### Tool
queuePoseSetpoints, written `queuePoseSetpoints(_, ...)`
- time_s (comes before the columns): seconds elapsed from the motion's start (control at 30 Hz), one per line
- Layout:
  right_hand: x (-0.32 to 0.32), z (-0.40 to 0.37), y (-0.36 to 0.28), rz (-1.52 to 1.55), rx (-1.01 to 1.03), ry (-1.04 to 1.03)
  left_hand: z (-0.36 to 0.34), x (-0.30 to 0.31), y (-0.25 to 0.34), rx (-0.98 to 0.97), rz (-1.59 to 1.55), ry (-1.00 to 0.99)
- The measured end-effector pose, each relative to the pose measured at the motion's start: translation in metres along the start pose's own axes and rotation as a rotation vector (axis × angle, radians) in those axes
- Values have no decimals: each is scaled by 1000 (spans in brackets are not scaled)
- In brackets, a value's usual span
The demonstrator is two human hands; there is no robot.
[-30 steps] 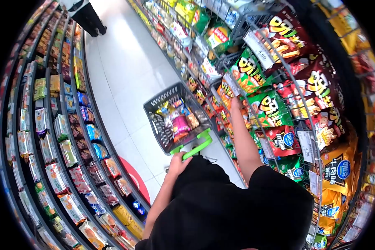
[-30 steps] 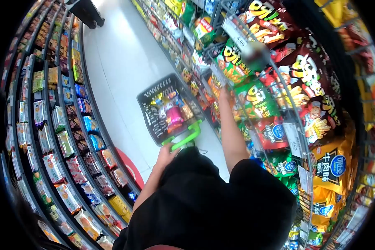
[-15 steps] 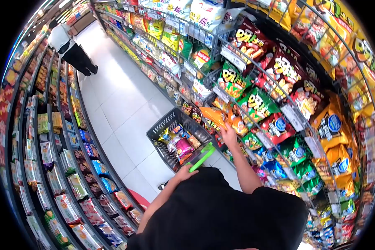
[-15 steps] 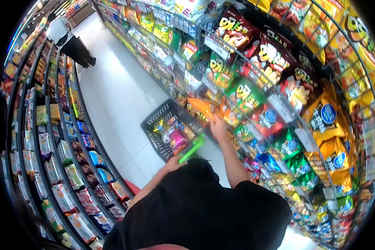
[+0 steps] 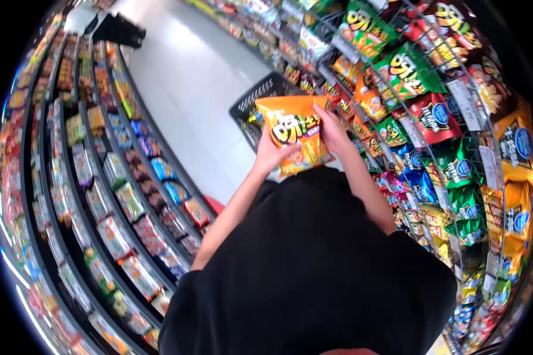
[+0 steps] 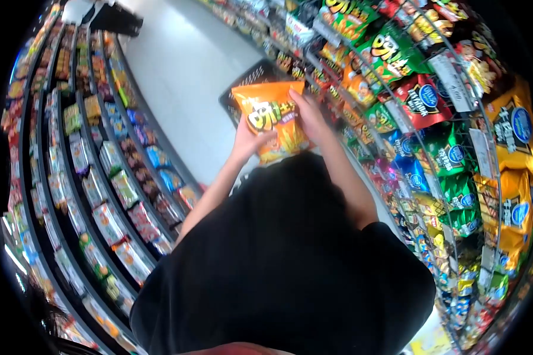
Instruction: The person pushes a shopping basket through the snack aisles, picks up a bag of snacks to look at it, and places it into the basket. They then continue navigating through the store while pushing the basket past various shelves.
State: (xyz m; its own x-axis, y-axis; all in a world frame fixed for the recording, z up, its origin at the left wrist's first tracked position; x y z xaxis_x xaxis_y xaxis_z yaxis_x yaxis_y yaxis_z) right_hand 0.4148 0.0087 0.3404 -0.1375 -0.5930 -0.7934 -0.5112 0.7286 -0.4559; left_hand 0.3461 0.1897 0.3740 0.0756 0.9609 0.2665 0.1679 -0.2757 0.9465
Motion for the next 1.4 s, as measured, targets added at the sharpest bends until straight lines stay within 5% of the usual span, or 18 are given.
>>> queuePoseSetpoints(0.07,-3,-6,6,-65,-112,-76,1,-9,-19,87,-104,118)
queuePoseSetpoints(0.2,14,-18,11,-699,-278,-354,-12,-24,-56,228,-423,251)
queuePoseSetpoints(0.33,25,-26,22,-773,-432,-504,-41,-28,-65,284,-462,401)
queuePoseSetpoints(0.47,21,-31,31,-824,-681,-392,-43,-12,-85,290,-460,547)
queuePoseSetpoints(0.67,39,-14,54,-851,-487,-274,-46,-7,-89,276,-475,528)
queuePoseSetpoints(0.87,66,0,48,-922,-364,-98,-45,-33,-103,468,-342,155)
queuePoseSetpoints(1.07,71,7,50,-853,-342,-111,-43,-28,-103,386,-354,200)
queuePoseSetpoints(1.4,62,9,53,-994,-232,-76,-47,-45,-173,547,-678,377)
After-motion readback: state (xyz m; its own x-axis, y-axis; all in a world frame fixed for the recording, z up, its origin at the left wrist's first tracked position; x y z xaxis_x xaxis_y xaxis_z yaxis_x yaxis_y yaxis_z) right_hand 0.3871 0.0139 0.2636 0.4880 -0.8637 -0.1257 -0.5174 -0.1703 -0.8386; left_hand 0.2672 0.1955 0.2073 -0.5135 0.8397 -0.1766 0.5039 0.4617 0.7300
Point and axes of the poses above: each hand's wrist, its own z-axis towards the middle knuckle, its own x-axis out of the back of the hand, y = z × x, the point moved 2 cm from there along z, towards the middle knuckle, and after that the axes turned 14 degrees about z, right-handed, at the moved point
